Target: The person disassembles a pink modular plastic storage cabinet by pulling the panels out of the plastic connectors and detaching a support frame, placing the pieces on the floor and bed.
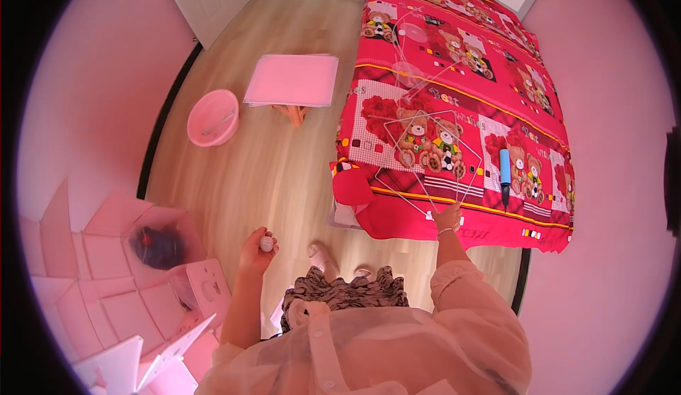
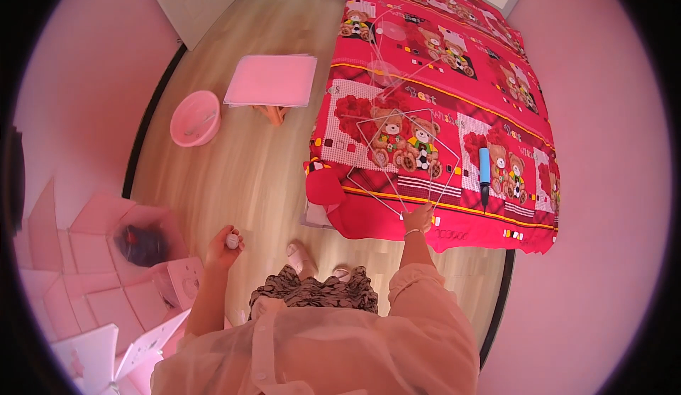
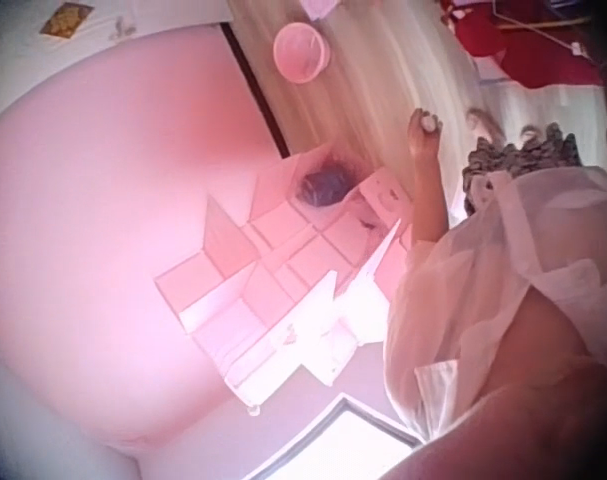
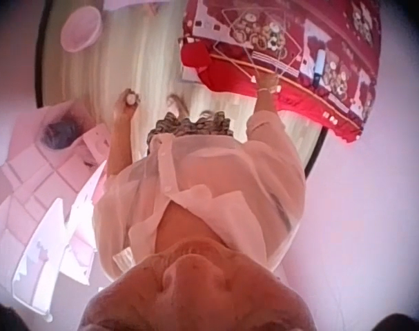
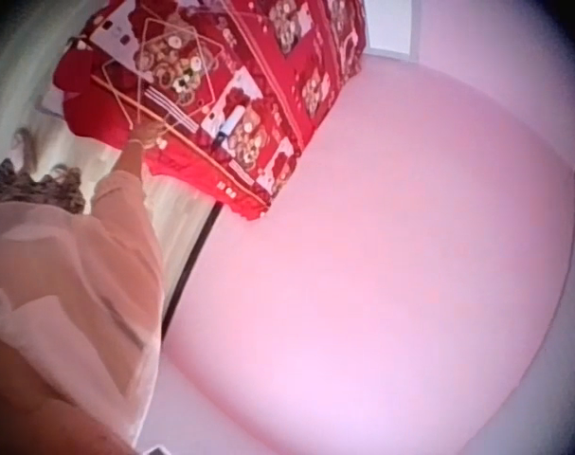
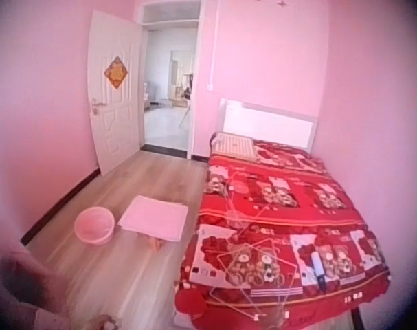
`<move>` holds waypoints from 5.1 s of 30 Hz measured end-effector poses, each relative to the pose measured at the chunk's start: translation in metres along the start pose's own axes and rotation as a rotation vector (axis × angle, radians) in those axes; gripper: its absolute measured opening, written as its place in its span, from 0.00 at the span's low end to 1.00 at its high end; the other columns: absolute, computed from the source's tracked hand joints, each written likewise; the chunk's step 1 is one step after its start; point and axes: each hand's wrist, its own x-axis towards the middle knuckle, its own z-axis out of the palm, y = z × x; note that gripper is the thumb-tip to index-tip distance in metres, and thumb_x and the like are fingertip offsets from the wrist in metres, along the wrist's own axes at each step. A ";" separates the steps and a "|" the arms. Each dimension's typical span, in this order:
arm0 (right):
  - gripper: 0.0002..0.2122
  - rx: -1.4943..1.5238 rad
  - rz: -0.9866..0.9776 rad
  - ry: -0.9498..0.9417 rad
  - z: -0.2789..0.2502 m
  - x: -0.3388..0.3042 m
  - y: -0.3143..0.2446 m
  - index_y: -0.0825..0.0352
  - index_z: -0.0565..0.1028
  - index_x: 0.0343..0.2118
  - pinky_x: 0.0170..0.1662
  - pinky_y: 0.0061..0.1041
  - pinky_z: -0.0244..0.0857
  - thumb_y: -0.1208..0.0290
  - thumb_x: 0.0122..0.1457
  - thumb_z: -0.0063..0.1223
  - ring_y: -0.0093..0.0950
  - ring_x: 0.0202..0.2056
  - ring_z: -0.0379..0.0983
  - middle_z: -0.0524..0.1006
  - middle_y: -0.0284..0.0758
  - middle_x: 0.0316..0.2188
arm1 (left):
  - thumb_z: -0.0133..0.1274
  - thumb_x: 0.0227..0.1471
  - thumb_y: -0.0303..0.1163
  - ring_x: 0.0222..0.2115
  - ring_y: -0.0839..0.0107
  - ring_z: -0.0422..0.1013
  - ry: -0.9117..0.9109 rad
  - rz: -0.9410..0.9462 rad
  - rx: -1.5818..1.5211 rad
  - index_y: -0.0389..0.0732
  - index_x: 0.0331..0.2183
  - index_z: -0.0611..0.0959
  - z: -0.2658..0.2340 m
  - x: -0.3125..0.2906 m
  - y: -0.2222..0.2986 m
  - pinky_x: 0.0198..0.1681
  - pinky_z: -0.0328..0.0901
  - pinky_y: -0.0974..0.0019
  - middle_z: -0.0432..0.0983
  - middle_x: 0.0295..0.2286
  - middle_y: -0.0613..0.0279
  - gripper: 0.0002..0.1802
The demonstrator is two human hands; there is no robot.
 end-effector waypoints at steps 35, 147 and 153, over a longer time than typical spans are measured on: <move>0.12 0.319 -0.431 -1.333 0.182 -0.012 -0.537 0.70 0.69 0.34 0.21 0.17 0.63 0.67 0.51 0.44 0.20 0.20 0.69 0.73 0.33 0.22 | 0.46 0.47 0.30 0.30 0.60 0.65 0.395 0.098 -0.293 0.38 0.37 0.65 -0.084 0.394 0.299 0.35 0.67 0.58 0.64 0.31 0.55 0.14; 0.23 0.798 -3.541 -1.607 -0.404 -0.959 -0.384 0.67 0.70 0.10 0.36 0.25 0.60 0.56 0.54 0.35 0.27 0.18 0.66 0.68 0.33 0.08 | 0.47 0.46 0.34 0.46 0.65 0.59 3.368 -0.068 1.238 0.41 0.39 0.70 -0.122 -0.470 0.193 0.54 0.43 0.54 0.65 0.42 0.58 0.16; 0.22 0.850 -3.417 -1.773 -0.398 -0.964 -0.368 0.68 0.67 0.08 0.26 0.22 0.60 0.62 0.55 0.35 0.23 0.13 0.62 0.65 0.33 0.06 | 0.39 0.51 0.44 0.25 0.64 0.71 2.811 -0.206 0.705 0.40 0.25 0.75 -0.168 -0.525 0.238 0.31 0.63 0.60 0.72 0.19 0.57 0.18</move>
